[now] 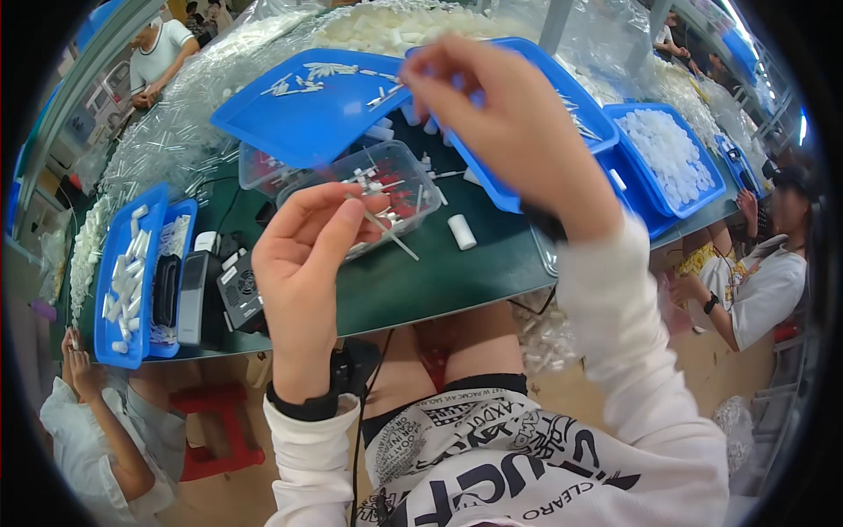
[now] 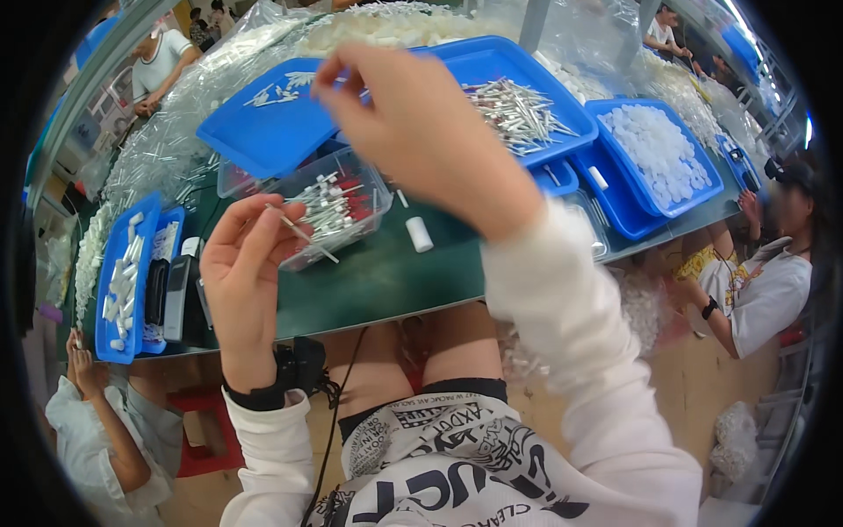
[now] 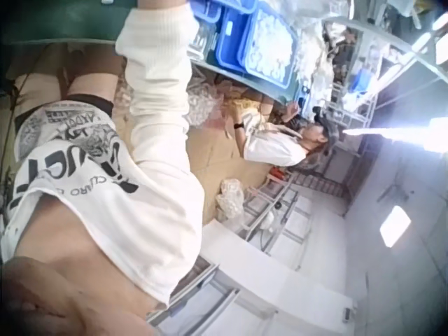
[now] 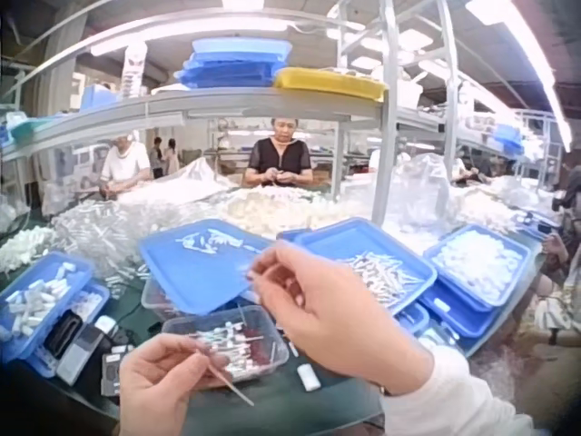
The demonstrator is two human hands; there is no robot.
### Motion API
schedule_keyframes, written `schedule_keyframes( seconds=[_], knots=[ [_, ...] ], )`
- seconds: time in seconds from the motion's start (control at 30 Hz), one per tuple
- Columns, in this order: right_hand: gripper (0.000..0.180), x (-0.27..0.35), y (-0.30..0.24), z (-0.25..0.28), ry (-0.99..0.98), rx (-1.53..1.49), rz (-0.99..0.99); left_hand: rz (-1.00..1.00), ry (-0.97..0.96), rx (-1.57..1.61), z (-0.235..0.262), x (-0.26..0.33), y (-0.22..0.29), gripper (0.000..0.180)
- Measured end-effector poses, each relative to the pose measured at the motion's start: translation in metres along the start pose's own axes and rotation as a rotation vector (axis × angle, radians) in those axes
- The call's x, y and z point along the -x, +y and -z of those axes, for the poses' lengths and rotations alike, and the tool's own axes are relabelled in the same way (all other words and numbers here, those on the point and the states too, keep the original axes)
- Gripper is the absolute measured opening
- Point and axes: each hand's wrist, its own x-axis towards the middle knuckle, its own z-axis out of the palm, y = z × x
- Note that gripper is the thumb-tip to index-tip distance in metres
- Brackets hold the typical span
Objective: The person repeatedly picks small white cylindrical pieces and thin metal rods from blue trays, inserts the rods into the cylinders, and places the assembled units into a clear container. The process continues throughout the clip with consistent hand movements and organized placement of finished items.
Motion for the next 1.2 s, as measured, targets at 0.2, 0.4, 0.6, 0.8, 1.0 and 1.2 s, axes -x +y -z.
schedule_keyframes(
  seconds=[0.2,0.4,0.6,0.8,1.0,1.2],
  knots=[
    [0.015,0.110,-0.025,0.002,-0.022,-0.440,-0.311,0.046,-0.026,0.324,-0.012,0.014,-0.002,0.014],
    [0.019,0.136,-0.025,0.011,0.020,-0.539,-0.341,0.089,-0.027,0.316,-0.034,0.027,-0.022,0.015],
    [0.021,0.149,-0.017,0.016,0.032,-0.605,-0.505,-0.035,0.058,0.118,-0.054,0.036,-0.032,0.012],
    [0.018,0.156,-0.004,0.009,0.122,-0.455,-0.347,-0.071,-0.008,0.004,-0.061,0.050,-0.041,0.016],
    [0.013,0.152,-0.011,0.023,0.120,-0.065,-0.090,-0.169,-0.260,-0.215,-0.043,0.046,-0.036,0.019],
    [0.014,0.152,-0.016,0.026,0.072,-0.105,-0.026,-0.317,-0.300,-0.372,-0.042,0.046,-0.022,0.021]
  ],
)
